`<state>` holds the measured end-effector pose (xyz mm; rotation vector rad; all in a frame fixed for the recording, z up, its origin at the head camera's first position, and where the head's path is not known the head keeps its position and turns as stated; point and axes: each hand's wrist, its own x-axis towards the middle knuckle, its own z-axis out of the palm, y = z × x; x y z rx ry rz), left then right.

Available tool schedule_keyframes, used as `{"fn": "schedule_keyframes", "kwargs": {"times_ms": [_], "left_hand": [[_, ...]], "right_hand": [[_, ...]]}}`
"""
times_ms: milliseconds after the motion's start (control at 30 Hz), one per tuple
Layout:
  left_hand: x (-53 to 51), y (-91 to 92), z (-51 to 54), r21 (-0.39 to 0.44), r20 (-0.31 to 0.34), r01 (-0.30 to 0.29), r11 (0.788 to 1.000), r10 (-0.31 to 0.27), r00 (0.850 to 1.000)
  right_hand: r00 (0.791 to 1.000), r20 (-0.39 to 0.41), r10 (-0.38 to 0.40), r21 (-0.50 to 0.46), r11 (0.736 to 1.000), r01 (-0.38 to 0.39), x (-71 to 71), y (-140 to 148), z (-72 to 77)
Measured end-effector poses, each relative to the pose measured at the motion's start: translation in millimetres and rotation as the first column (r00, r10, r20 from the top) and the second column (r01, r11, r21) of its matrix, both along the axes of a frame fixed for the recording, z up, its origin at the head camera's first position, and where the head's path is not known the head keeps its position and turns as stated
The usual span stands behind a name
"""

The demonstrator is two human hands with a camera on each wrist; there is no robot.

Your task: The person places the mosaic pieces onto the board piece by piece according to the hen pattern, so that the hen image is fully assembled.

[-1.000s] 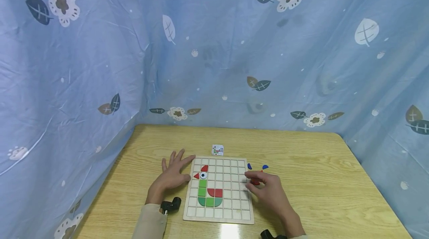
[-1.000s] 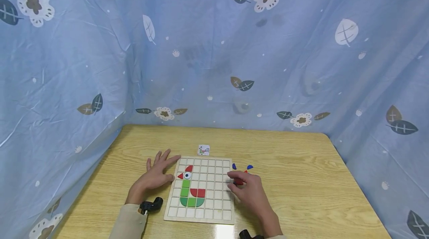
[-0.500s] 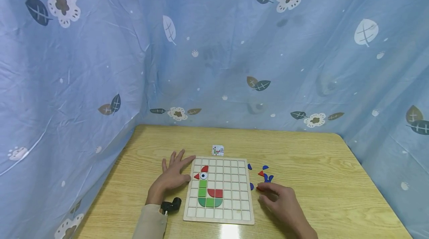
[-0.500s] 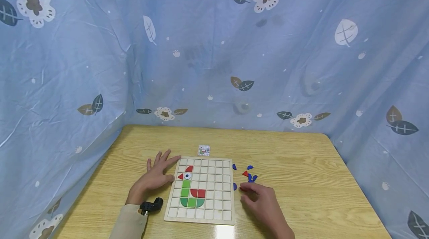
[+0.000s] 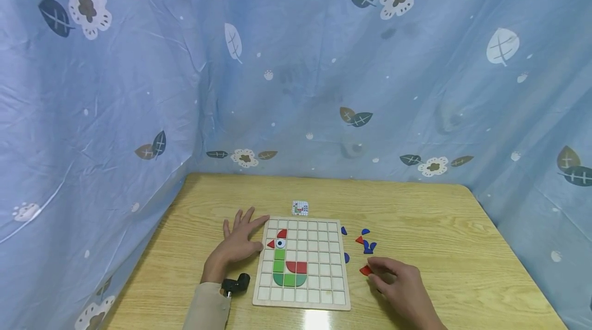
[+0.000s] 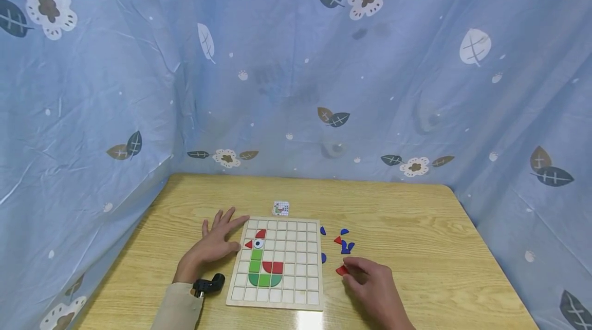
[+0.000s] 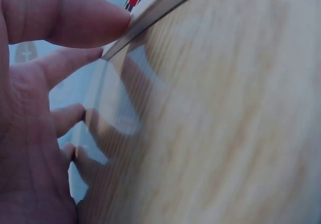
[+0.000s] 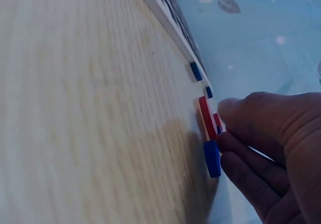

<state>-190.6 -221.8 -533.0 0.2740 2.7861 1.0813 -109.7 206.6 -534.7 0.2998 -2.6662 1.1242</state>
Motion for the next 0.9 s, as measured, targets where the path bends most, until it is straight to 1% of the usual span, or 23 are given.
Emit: {"fn": "schedule_keyframes", "kwargs": {"times_ms": [67,133,333,500,600,700,767,833,900], "left_hand": [[0.3,-0.1,-0.5,-0.002,0.004,0.003,1.000,-0.003,1.000],[0.5,-0.2,-1.0,-0.002,0.004,0.003,1.000,-0.003,1.000],[1.6,0.1,-0.4,0.000,0.004,-0.003,1.000,0.003,1.000],[1.2,-0.2,-1.0,0.002,0.004,-0.003,1.000,0.003,1.000],[0.9,0.0,-0.6,0.000,0.002,-0.004,1.000,0.004,1.000],[0.7,0.5,-0.3,-0.002,0.004,-0.003,1.000,0.003,1.000],[0.5,0.7,-0.4,-0.003,0.007,-0.003,1.000,0.003,1.000],[0.5,0.9,-0.4,-0.002,0.005,-0.004,1.000,0.004,1.000],[0.4,1.0,-0.4,-0.002,0.002,-0.006,1.000,0.006,1.000]], "right_hand": [[1.000,0.013,0.007,0.018,1.000,-0.007,-2.4,-0.2,-1.2],[1.000,0.009,0.027,0.033,0.999,-0.027,-5.0,-1.4,-2.4],[0.993,-0.018,0.119,0.016,0.993,-0.119,-10.8,-9.6,-3.0],[0.991,-0.052,0.127,0.032,0.992,-0.126,-13.3,-12.1,-6.8],[0.991,-0.049,0.122,0.033,0.992,-0.120,-14.2,-11.8,-8.0],[0.994,-0.010,0.106,0.021,0.994,-0.106,-13.7,-13.2,-5.5],[0.993,0.005,0.116,0.006,0.993,-0.116,-14.0,-14.9,-2.1],[0.990,-0.007,0.143,0.000,0.990,-0.143,-15.0,-17.4,1.4],[0.981,-0.045,0.190,-0.007,0.982,-0.191,-17.0,-20.8,4.6]]}}
